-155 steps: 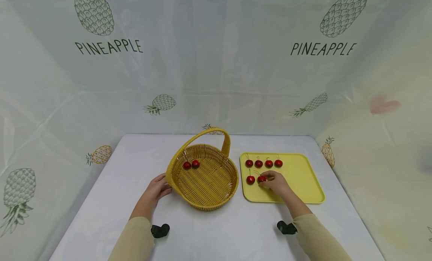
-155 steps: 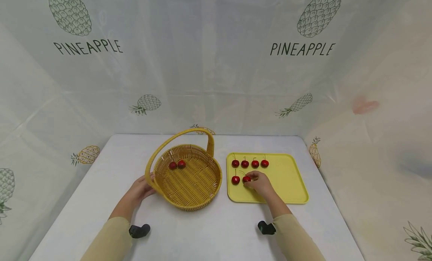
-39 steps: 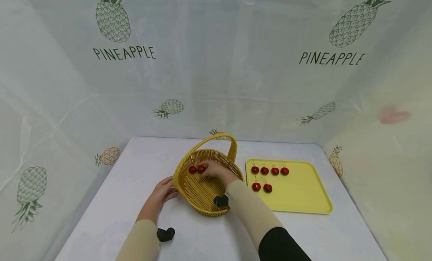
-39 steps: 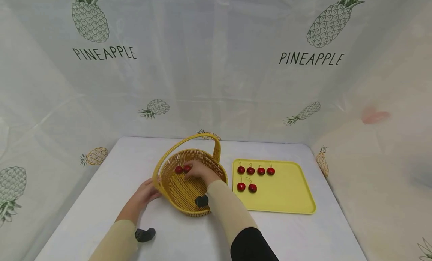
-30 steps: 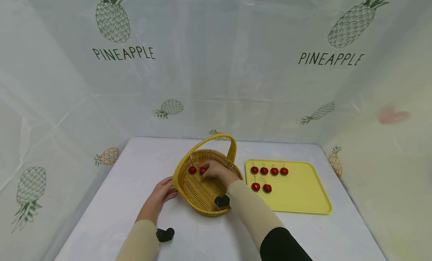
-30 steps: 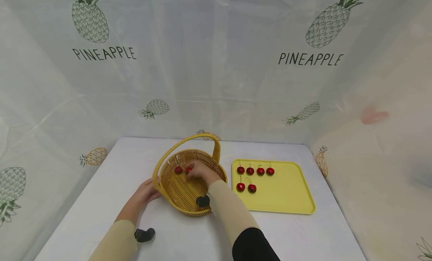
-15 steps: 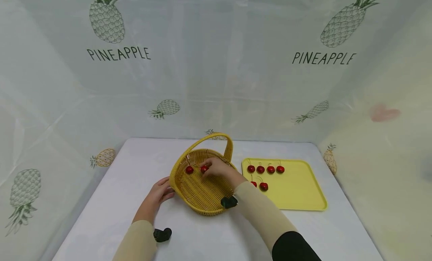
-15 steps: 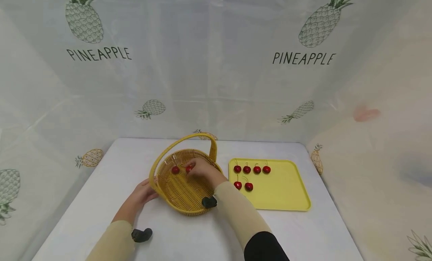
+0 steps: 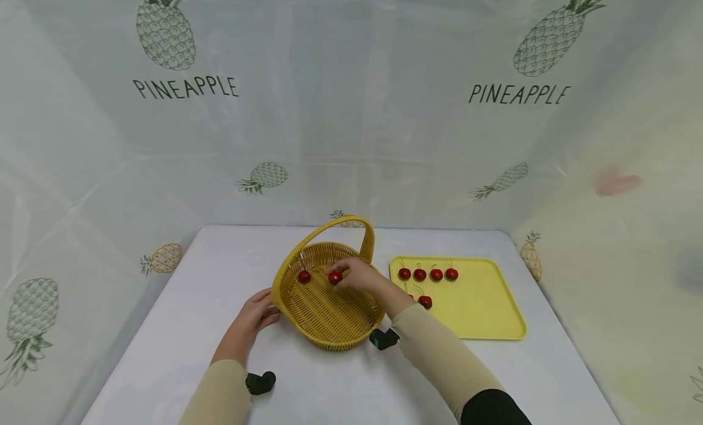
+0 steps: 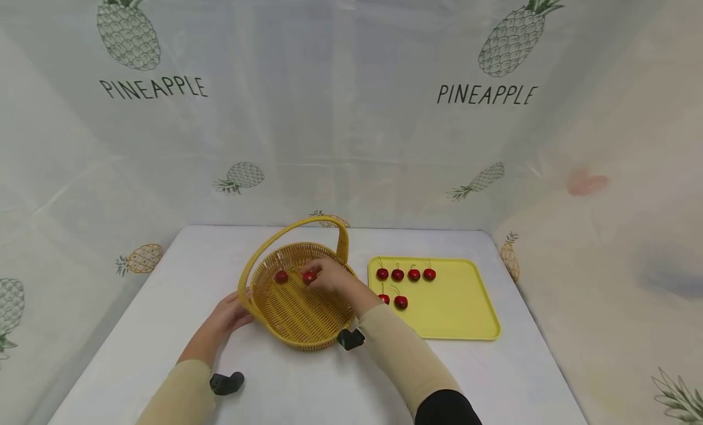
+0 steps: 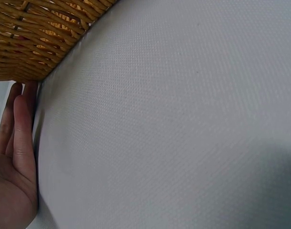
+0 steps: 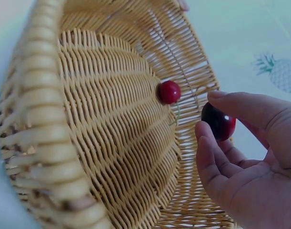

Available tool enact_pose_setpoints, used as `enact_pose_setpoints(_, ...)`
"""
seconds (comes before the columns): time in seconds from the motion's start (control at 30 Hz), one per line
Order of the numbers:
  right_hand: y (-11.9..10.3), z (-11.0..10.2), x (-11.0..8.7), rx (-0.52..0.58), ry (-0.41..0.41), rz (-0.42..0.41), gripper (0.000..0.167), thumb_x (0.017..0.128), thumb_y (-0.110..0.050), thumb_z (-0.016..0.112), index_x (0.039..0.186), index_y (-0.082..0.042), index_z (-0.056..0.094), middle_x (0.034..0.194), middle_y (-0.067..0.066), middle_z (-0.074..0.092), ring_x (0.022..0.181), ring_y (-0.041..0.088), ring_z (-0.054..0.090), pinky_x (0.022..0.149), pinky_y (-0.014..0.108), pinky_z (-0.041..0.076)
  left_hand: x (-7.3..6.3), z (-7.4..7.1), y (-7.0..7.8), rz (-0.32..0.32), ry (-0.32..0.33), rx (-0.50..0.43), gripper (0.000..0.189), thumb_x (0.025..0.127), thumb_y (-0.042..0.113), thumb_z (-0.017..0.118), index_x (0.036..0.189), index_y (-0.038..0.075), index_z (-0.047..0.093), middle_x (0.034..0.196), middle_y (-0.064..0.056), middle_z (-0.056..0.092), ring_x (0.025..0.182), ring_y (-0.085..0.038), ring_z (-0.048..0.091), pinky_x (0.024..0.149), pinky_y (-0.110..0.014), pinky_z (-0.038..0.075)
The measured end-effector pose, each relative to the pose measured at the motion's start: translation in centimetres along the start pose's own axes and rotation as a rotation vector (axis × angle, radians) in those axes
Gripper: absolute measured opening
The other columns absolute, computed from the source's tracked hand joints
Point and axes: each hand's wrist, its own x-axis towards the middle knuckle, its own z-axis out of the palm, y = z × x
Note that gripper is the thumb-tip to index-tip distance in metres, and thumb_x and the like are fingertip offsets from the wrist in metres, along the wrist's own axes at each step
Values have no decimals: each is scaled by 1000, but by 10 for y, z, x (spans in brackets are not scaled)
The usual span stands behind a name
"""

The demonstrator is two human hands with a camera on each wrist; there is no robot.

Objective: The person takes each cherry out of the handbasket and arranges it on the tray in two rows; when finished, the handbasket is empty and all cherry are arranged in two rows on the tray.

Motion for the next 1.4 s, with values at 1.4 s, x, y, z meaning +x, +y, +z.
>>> enact_pose_setpoints(1.4,45,-51,-111,92,113,-125,22,91,-19,70,108,-6,74,104,7,62,82,27,65,73,33,53,-3,2,1,8,9,-8,54,95,32,65,139,4,51,103,0,68,87,-13,66,79,-31,53)
